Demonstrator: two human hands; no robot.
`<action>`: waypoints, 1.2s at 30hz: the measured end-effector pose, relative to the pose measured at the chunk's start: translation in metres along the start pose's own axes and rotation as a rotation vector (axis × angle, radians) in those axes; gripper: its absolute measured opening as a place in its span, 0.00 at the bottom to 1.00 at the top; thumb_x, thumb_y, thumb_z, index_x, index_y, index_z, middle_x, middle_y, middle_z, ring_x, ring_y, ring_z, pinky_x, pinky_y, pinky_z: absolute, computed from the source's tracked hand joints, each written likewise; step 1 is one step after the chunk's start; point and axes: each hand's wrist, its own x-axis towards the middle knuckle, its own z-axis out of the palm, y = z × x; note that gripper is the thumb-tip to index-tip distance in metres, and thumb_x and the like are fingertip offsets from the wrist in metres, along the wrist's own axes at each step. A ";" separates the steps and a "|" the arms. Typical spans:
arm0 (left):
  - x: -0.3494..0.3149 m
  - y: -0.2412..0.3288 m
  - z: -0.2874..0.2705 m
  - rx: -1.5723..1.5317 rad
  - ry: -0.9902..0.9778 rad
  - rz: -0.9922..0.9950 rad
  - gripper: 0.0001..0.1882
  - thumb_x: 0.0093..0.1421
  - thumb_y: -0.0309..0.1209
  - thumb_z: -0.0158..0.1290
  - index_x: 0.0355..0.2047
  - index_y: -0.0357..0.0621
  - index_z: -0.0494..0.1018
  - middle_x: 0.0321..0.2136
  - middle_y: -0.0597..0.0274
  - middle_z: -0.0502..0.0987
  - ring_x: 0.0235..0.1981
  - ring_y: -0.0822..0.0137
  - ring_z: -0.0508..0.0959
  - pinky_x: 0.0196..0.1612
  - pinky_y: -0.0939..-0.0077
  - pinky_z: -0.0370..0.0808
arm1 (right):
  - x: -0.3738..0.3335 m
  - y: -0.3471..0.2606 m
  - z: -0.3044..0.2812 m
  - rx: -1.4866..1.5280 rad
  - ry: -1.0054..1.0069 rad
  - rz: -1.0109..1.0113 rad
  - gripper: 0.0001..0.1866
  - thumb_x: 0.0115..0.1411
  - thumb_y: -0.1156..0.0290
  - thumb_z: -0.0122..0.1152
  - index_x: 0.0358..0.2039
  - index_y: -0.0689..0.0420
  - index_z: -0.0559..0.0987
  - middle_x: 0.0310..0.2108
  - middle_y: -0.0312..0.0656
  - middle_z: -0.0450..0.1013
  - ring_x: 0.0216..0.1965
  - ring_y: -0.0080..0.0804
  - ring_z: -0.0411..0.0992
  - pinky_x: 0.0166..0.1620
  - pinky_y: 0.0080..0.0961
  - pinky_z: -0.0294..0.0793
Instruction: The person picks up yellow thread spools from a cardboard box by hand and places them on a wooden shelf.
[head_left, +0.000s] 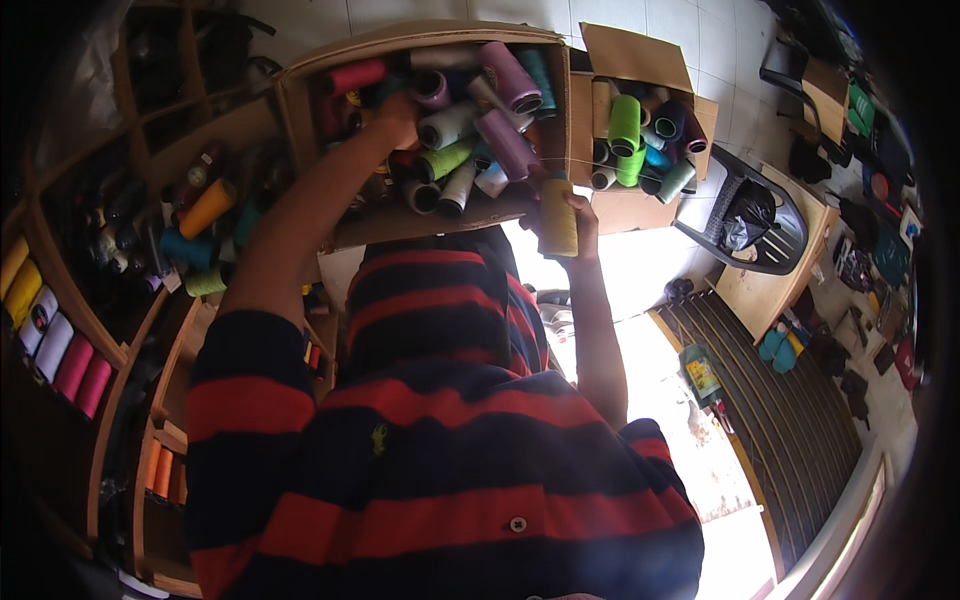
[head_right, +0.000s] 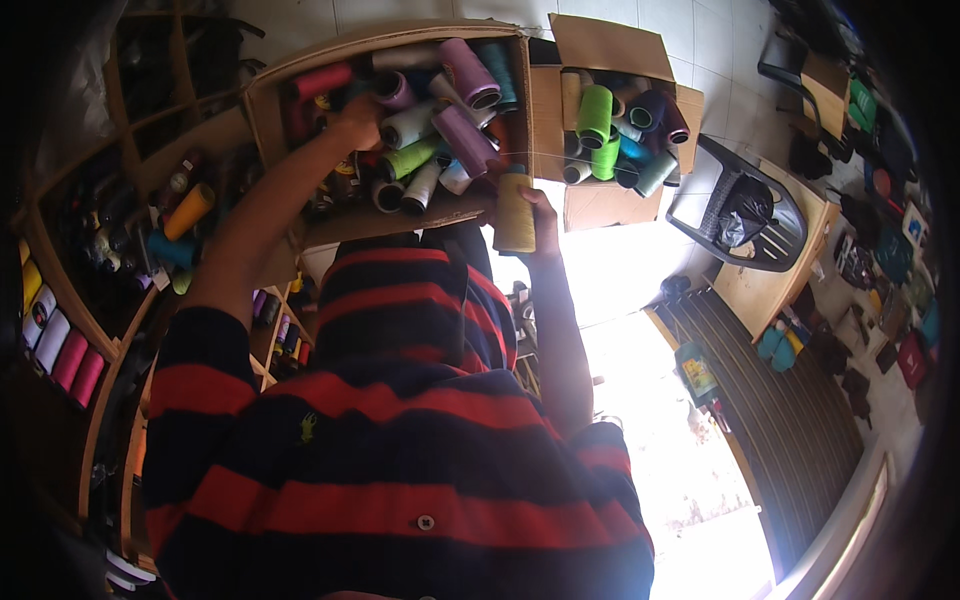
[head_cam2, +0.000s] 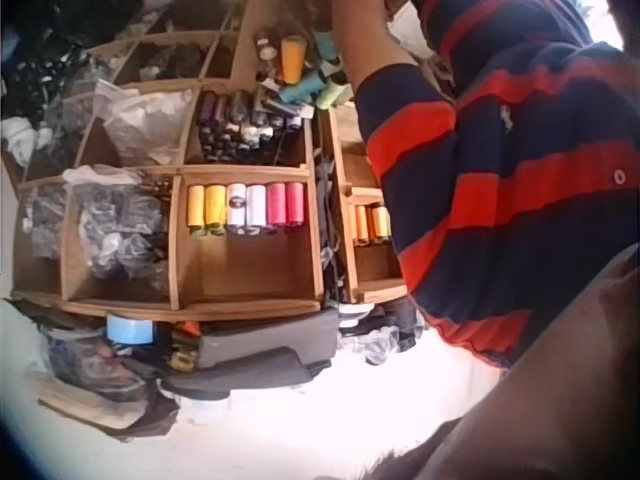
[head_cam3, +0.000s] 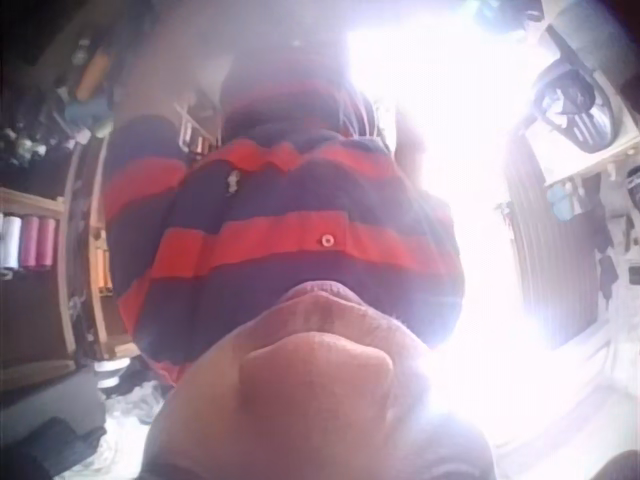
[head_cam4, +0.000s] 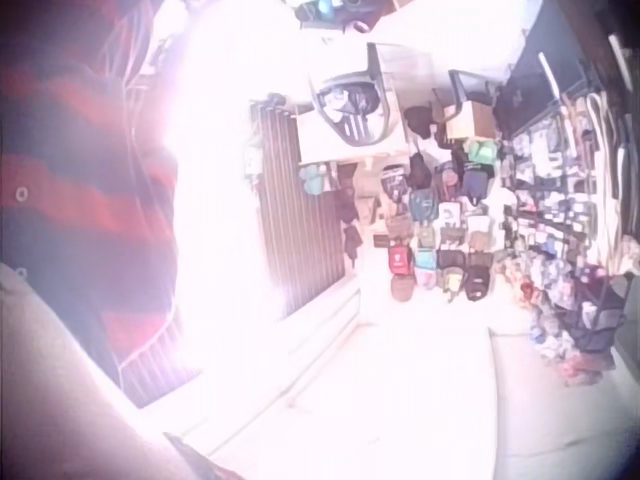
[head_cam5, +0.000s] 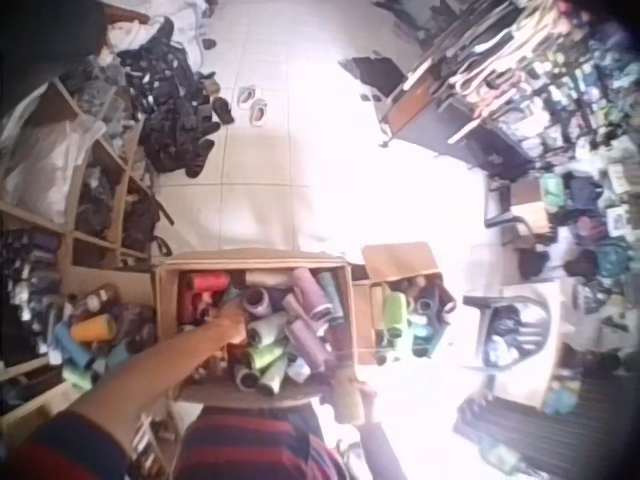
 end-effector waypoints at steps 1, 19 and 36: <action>0.000 -0.001 -0.001 0.003 -0.028 -0.005 0.20 0.46 0.38 0.54 0.42 0.48 0.78 0.45 0.55 0.78 0.51 0.57 0.75 0.57 0.64 0.68 | 0.000 0.004 0.001 0.070 0.033 -0.039 0.36 0.56 0.54 0.53 0.60 0.64 0.63 0.49 0.51 0.69 0.32 0.40 0.74 0.39 0.37 0.76; -0.099 0.015 -0.069 -0.276 0.250 0.018 0.15 0.54 0.37 0.54 0.38 0.43 0.78 0.48 0.52 0.70 0.52 0.52 0.66 0.53 0.54 0.64 | -0.020 0.016 -0.007 -0.033 0.255 -0.019 0.25 0.63 0.52 0.47 0.48 0.62 0.70 0.31 0.48 0.73 0.29 0.37 0.75 0.33 0.33 0.76; -0.225 0.061 -0.084 -1.231 1.239 -0.921 0.19 0.53 0.34 0.64 0.34 0.43 0.64 0.29 0.65 0.66 0.33 0.68 0.67 0.41 0.71 0.68 | 0.036 0.004 -0.009 -0.704 -0.046 -0.071 0.32 0.63 0.57 0.52 0.64 0.56 0.58 0.48 0.43 0.69 0.46 0.32 0.71 0.47 0.29 0.73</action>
